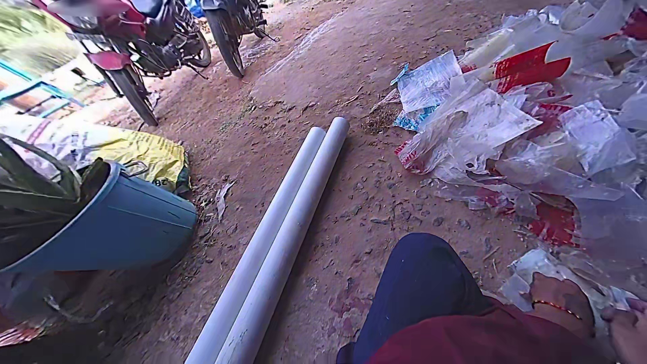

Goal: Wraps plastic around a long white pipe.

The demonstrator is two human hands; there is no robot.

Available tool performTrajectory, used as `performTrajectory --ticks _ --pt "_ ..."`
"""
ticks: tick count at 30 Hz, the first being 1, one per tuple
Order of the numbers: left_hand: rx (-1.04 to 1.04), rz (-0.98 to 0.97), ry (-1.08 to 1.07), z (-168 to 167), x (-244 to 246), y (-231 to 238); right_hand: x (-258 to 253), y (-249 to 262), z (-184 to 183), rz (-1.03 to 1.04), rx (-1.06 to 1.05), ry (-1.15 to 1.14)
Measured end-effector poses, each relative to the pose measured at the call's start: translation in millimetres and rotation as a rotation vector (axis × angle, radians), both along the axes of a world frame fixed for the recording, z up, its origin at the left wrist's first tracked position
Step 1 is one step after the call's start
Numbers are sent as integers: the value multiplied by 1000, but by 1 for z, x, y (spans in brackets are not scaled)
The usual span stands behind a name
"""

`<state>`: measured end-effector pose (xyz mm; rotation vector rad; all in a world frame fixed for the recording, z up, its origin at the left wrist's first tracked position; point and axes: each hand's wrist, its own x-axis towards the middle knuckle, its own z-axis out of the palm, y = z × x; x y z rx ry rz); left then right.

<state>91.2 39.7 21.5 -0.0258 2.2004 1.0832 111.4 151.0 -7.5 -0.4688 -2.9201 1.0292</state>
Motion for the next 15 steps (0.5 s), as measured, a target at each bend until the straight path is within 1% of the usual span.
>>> performTrajectory --ticks 2,5,8,12,15 --pt "9 35 -23 -1 3 4 -8 -2 9 59 54 5" --pt "-41 -30 -24 -5 12 14 -27 -4 14 127 217 15" --pt "-84 -106 -13 -3 13 17 -44 -22 38 255 395 -202" --pt "-107 -148 -81 11 11 10 -59 -39 41 450 647 -380" --pt "-108 -144 -90 8 12 12 -63 -48 45 523 729 -458"
